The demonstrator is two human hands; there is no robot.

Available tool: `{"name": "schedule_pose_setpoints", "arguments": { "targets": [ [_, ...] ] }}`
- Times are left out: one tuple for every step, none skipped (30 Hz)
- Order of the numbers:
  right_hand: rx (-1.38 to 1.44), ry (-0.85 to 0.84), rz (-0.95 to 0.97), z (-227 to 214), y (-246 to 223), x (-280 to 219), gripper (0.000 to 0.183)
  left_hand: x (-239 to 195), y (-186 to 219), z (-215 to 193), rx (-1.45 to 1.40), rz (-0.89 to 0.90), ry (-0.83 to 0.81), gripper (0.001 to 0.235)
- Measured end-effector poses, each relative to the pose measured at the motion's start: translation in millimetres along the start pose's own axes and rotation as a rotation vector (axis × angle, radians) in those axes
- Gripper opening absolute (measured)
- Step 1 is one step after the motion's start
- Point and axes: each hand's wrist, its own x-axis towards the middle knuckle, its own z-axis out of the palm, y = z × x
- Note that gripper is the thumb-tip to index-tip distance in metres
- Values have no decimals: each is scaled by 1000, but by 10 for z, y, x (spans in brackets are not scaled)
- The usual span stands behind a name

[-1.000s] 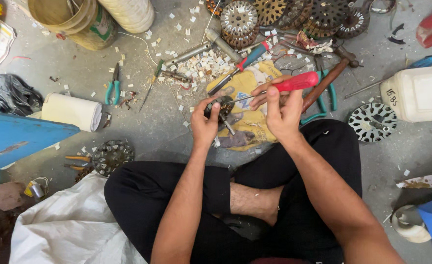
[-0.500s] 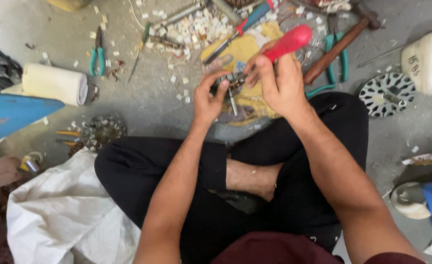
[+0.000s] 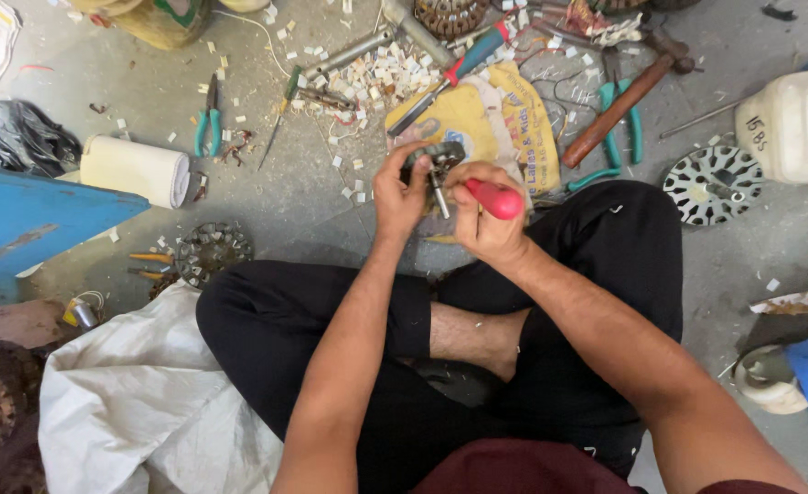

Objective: The person disassembles and repairs a fan motor assembly by hand and using a screwdriver to remove small components and wire segments while seated on the floor.

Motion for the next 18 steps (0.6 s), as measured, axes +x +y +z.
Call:
{"name": "schedule_pose_setpoints", "arguments": {
  "targets": [
    [103,34,39,18,34,-45,14,27,-50,6,-57,-40,19,22],
    [115,16,31,35,55,-87,15,43,-106,-26,-75,-34,17,21],
    [126,-1,24,59,66,-109,16,72,-159,-81,-93,-27,14,21],
    [141,-19,12,78,81,-83,17,125,-195,-110,-108,-16,15,20],
    [119,-23,19,63,92,-30,15,135,-210,-89,-88,-40,30,20],
    [98,-22,32,52,80,23,14,102,-215,-79,-64,-68,40,20],
    [77,-21,45,57,65,87,13,112,-216,-77,-40,-95,51,20],
    [2,-41,45,33,47,147,15,127,-210,-76,-74,-101,50,21],
    [-73,-62,47,-17,60,237,18,146,-197,-71,-108,-108,49,21],
    [-147,-89,56,-51,68,299,22,109,-175,-67,-142,-125,50,22],
    [-142,-143,53,-74,102,370,17,93,-148,-63,-89,-83,46,22],
    [-135,-198,51,-111,145,438,12,90,-121,-66,-35,-44,41,22],
    [-128,-253,50,-127,165,458,10,83,-98,-66,19,-5,36,23],
    [-69,-258,133,-112,178,464,9,110,-85,-61,37,2,43,23],
    [-9,-264,215,-96,192,465,9,133,-92,-55,56,9,50,23],
    [55,-274,304,-83,195,431,8,112,-127,-52,77,8,58,23],
    [-22,-327,183,-78,181,381,13,104,-179,-30,78,27,72,23],
    [-92,-377,57,-54,150,329,18,134,-240,-22,84,49,89,22]
  ]
}}
